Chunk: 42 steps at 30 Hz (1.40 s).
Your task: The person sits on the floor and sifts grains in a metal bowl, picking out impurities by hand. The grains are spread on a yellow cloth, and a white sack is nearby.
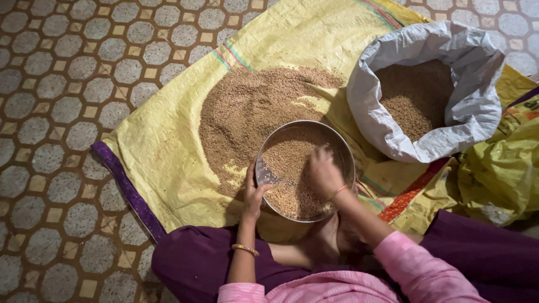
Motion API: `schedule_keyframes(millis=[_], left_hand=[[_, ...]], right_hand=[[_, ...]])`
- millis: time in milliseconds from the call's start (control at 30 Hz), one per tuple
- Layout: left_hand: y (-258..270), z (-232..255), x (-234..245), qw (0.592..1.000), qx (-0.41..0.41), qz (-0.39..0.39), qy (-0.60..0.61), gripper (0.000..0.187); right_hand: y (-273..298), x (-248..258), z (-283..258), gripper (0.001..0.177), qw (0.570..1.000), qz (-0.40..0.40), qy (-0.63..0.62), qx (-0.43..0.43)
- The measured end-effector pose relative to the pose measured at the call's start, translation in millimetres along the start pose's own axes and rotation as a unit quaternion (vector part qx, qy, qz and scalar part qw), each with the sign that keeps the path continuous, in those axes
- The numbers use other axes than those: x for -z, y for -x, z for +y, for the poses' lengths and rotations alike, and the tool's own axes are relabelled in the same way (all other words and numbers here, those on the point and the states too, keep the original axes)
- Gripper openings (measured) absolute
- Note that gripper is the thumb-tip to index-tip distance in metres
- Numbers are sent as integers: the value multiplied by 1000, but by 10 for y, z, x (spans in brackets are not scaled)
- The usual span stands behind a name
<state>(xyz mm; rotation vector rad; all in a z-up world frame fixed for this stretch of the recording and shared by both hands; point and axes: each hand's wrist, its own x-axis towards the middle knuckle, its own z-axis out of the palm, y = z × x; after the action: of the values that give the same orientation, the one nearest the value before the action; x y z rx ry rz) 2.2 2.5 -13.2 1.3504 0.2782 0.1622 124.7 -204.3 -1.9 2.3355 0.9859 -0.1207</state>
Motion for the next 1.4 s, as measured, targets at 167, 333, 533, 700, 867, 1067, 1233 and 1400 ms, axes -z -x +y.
schedule_keyframes(millis=[167,333,533,700,867,1067,1233,1400], left_hand=[[6,10,-13,999,28,19,1,80],[25,33,-8,1000,27,13,5,82],[-3,-4,-12,1000,18,18,12,86],[-3,-9,-12,1000,-7,14,14,86],[9,106,-52,1000,6,22,10,76],[-154,309,-54,996,88,7,-7,68],[-236,421,1,986,67,-1,-150,59],[-285,362,-32,993,1,-26,-119,59]], right_hand=[[265,360,-744,46,941,144,-302,48],[306,626,-512,40,905,20,-423,39],[121,560,266,73,915,52,-374,-141],[54,740,53,97,930,-33,-343,-129],[282,882,-590,60,926,165,-335,61],[270,767,-308,46,840,134,-514,105],[-79,303,106,43,853,289,-429,-63],[-89,319,28,77,879,207,-397,-162]])
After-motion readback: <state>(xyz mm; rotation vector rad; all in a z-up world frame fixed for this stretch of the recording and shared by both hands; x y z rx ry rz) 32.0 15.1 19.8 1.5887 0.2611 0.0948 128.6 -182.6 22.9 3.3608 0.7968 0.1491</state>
